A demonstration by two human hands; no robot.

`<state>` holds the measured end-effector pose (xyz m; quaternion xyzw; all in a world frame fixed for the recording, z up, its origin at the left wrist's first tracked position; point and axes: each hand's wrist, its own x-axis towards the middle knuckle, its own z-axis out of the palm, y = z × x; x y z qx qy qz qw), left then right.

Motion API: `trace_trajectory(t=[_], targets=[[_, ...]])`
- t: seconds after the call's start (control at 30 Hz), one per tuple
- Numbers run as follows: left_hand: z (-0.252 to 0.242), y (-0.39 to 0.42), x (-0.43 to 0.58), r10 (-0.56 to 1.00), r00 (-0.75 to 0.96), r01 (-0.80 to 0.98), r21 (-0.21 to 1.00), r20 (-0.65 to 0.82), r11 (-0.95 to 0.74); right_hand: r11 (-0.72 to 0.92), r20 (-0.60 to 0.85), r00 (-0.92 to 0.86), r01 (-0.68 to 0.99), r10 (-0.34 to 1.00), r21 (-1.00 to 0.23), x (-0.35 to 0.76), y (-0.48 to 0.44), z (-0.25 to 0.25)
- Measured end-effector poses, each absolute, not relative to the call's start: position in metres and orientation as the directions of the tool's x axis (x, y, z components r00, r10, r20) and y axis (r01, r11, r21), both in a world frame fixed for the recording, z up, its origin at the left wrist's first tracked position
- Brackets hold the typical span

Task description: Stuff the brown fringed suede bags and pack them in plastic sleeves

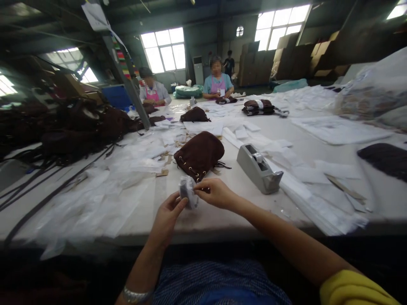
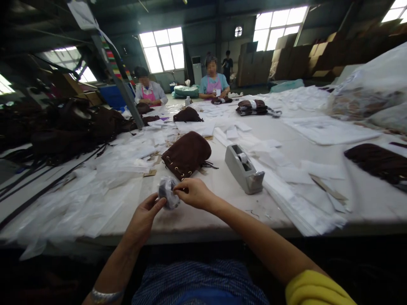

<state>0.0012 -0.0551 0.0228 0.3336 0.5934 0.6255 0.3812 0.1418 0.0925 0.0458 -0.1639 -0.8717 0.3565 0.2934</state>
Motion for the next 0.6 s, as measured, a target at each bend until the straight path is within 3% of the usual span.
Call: trace_trajectory(t=[0.27, 0.47, 0.6], targets=[[0.024, -0.059, 0.009, 0.831, -0.546, 0.08, 0.994, 0.101, -0.068, 0.8, 0.5, -0.689, 0.197, 0.524, -0.567, 0.147, 0.069, 0.035], [0.022, -0.072, -0.002, 0.806, -0.591, 0.034, 0.999, 0.019, 0.001, 0.731, 0.523, -0.604, 0.15, 0.601, -0.666, 0.159, 0.068, 0.024], [0.025, -0.072, 0.0, 0.834, -0.551, 0.06, 0.997, -0.004, 0.044, 0.714, 0.52, -0.669, 0.022, 0.531, -0.7, 0.156, 0.07, 0.021]])
